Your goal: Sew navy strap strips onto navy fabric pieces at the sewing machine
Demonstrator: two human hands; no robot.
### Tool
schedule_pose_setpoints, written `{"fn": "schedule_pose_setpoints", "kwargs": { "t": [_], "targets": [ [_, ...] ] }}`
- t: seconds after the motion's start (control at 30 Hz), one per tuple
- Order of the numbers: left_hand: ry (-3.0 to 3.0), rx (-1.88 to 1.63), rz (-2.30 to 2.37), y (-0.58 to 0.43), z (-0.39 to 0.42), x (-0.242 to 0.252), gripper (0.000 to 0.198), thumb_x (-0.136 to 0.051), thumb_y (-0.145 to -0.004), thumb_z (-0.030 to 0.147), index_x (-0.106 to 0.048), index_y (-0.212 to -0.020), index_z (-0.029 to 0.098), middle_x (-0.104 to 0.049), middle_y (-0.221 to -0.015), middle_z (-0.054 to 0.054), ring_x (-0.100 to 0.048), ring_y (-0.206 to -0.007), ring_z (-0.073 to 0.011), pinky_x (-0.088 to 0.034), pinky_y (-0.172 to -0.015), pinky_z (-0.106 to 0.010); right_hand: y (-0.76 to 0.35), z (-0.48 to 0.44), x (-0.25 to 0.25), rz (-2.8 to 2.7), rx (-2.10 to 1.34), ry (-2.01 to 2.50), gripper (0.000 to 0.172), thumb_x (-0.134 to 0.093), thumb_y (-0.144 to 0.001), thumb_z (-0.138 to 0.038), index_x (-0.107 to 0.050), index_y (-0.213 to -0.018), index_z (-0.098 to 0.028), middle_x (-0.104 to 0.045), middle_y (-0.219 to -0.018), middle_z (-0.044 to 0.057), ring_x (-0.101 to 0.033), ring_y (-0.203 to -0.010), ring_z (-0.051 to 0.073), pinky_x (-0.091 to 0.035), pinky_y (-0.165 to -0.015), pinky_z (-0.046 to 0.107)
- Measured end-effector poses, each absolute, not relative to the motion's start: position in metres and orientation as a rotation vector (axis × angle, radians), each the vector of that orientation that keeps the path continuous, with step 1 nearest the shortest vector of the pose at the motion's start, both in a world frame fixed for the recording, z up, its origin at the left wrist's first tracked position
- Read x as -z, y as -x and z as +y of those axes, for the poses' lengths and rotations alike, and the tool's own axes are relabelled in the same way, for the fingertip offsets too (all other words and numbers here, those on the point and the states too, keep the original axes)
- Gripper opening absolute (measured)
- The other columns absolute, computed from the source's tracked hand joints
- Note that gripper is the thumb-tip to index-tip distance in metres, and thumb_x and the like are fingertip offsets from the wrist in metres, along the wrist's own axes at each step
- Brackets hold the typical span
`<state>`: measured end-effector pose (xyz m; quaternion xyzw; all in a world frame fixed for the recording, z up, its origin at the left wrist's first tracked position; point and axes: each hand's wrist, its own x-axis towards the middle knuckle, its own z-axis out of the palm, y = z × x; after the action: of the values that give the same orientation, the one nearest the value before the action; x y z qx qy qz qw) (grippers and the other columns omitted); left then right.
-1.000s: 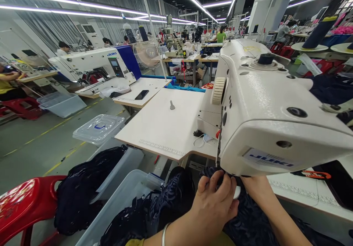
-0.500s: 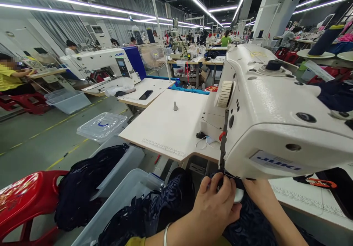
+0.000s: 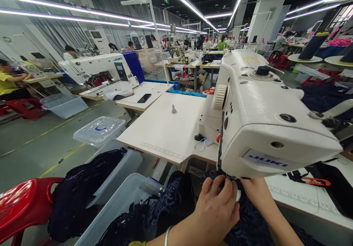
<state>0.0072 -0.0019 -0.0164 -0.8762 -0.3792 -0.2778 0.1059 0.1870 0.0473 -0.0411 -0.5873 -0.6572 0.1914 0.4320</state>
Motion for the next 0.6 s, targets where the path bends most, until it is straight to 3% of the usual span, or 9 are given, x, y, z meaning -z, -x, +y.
{"fn": "schedule_pose_setpoints", "kwargs": {
  "t": [0.1,0.23,0.37,0.47,0.6],
  "targets": [
    [2.577,0.849,-1.102,-0.006,-0.001,0.015,0.039,-0.047,-0.098,0.037,-0.056,-0.129,0.015,-0.063,-0.121,-0.005,-0.053,-0.113,-0.0207,-0.035,-0.097,-0.036,-0.187,0.048,0.038,-1.627,-0.514,1.450,0.028,-0.047,-0.086,-0.035,-0.072,-0.088,-0.022,-0.076,-0.091,0.008,-0.067,-0.102,0.030,-0.048,-0.097,0.046],
    [2.642,0.965,-1.036,-0.001,0.000,0.012,0.044,-0.048,-0.097,0.053,-0.060,-0.121,0.017,-0.066,-0.111,-0.003,-0.058,-0.106,-0.0204,-0.043,-0.089,-0.035,-0.186,0.034,0.032,-1.486,-0.576,1.547,0.024,-0.052,-0.086,-0.038,-0.069,-0.080,-0.021,-0.073,-0.077,0.005,-0.070,-0.082,0.026,-0.058,-0.074,0.034],
    [2.766,1.214,-1.231,0.003,-0.002,0.008,0.020,-0.051,-0.099,0.035,-0.061,-0.108,0.020,-0.065,-0.108,-0.004,-0.061,-0.095,-0.0171,-0.049,-0.081,-0.030,-0.181,-0.003,0.028,-1.359,-0.608,1.533,0.023,-0.057,-0.088,-0.042,-0.066,-0.091,-0.022,-0.071,-0.073,0.001,-0.070,-0.068,0.020,-0.056,-0.056,0.024],
    [2.844,1.260,-1.420,0.004,-0.005,0.004,0.030,-0.059,-0.094,0.030,-0.054,-0.121,0.017,-0.063,-0.113,-0.008,-0.059,-0.097,-0.0202,-0.050,-0.082,-0.033,-0.176,-0.033,0.028,-1.378,-0.393,1.428,0.013,-0.058,-0.090,-0.032,-0.066,-0.096,-0.024,-0.074,-0.085,0.001,-0.072,-0.073,0.018,-0.057,-0.062,0.021],
    [2.781,1.349,-1.291,0.004,-0.005,0.006,0.017,-0.055,-0.085,0.009,-0.062,-0.094,0.022,-0.064,-0.077,0.000,-0.054,-0.075,-0.0183,-0.044,-0.069,-0.032,-0.176,-0.054,0.036,-1.794,-0.157,0.971,0.015,-0.059,-0.088,-0.021,-0.068,-0.097,-0.029,-0.077,-0.086,0.001,-0.073,-0.077,0.020,-0.060,-0.068,0.028]
  ]
}}
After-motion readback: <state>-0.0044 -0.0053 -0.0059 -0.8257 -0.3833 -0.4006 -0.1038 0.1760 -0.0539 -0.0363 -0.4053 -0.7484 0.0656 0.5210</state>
